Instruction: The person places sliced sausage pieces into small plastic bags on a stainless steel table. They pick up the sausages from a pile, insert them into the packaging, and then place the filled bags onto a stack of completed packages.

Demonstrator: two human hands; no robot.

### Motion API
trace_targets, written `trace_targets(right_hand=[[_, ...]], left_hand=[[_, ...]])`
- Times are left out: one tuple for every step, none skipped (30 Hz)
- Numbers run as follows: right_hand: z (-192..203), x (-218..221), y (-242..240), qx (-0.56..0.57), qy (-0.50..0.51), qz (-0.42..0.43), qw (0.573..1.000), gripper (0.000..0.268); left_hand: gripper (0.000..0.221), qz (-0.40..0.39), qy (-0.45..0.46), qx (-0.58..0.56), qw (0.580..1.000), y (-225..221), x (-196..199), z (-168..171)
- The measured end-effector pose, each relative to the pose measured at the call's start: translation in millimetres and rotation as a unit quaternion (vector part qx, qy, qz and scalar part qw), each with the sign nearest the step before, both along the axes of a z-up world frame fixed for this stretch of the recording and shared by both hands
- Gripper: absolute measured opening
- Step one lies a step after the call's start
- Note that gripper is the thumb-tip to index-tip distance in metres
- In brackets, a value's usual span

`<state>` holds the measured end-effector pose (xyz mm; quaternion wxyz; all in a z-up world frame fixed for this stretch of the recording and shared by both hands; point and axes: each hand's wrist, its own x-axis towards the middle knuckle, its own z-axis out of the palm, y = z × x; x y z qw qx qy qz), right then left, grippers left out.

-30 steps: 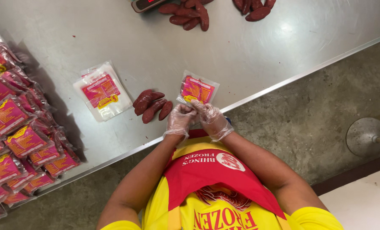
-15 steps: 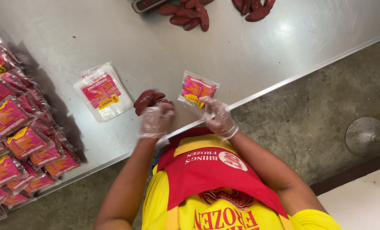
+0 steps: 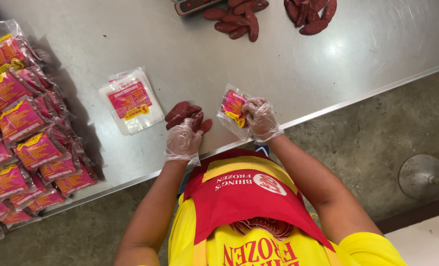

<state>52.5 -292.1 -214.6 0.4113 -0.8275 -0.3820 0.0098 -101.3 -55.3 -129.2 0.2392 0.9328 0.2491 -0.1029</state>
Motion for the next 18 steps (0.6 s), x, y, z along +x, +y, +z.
trace_targets(right_hand=[[-1.4,1.5,0.1,0.002,-0.009,0.006,1.0,0.025],[-2.4,0.7,-0.7,0.005,-0.006,0.004,1.0,0.025],[-2.9,-0.4,-1.5,0.008,-0.002,0.003,1.0,0.024],[-3.5,0.5,-0.5,0.013,-0.001,0.0,1.0,0.024],[-3.4,-0.1,0.0,0.012,0.001,-0.001,1.0,0.024],[-2.8,-0.6,-0.2,0.012,0.003,-0.003,1.0,0.025],[-1.9,-0.6,-0.4,0.012,0.005,-0.005,1.0,0.025],[-1.3,-0.7,-0.5,0.015,0.007,-0.008,1.0,0.025],[-0.9,-0.6,0.4,0.018,0.009,-0.01,1.0,0.024],[-0.1,-1.6,-0.2,0.02,0.012,-0.014,1.0,0.024],[0.7,-2.3,-0.3,0.017,0.013,-0.015,1.0,0.024],[1.5,-1.5,0.6,0.015,0.011,-0.016,1.0,0.023],[2.6,-0.5,1.1,0.013,0.01,-0.018,1.0,0.023],[4.1,0.2,0.8,0.009,0.008,-0.015,1.0,0.022],[5.6,1.1,0.0,0.004,0.007,-0.012,1.0,0.022],[6.4,0.0,-0.7,-0.001,0.008,-0.008,1.0,0.021],[6.7,0.5,-0.6,0.004,0.004,-0.011,1.0,0.021],[6.4,0.4,0.3,0.009,0.001,-0.013,1.0,0.021]], left_hand=[[0.044,-0.024,-0.014,0.005,1.0,0.1,1.3,0.6],[0.045,-0.031,-0.044,-0.007,0.999,-0.5,0.3,2.8],[0.046,-0.039,-0.074,-0.018,0.996,-1.1,-1.4,5.6],[0.047,-0.047,-0.107,-0.029,0.993,-0.3,-1.1,7.3],[0.043,-0.06,-0.108,-0.03,0.992,0.6,-2.0,8.0],[0.038,-0.074,-0.11,-0.031,0.991,1.8,-3.6,7.7],[0.034,-0.087,-0.112,-0.031,0.989,3.4,-5.0,5.3],[0.033,-0.091,-0.128,-0.036,0.987,4.6,-4.7,-0.2],[0.031,-0.095,-0.145,-0.04,0.984,5.3,-3.1,-7.7],[0.03,-0.099,-0.16,-0.046,0.981,5.3,-2.9,-15.9],[0.03,-0.1,-0.14,-0.042,0.984,6.1,-3.5,-24.2],[0.03,-0.102,-0.122,-0.037,0.987,7.9,-2.7,-32.5],[0.031,-0.104,-0.103,-0.032,0.989,9.7,-2.0,-40.1],[0.03,-0.108,-0.11,-0.039,0.987,11.5,-2.6,-46.0],[0.03,-0.113,-0.117,-0.046,0.986,13.1,-3.3,-50.7],[0.029,-0.116,-0.121,-0.053,0.984,14.3,-5.7,-53.8],[0.029,-0.119,-0.114,-0.06,0.984,15.6,-6.4,-56.2],[0.029,-0.122,-0.106,-0.067,0.984,16.8,-7.6,-57.2]])
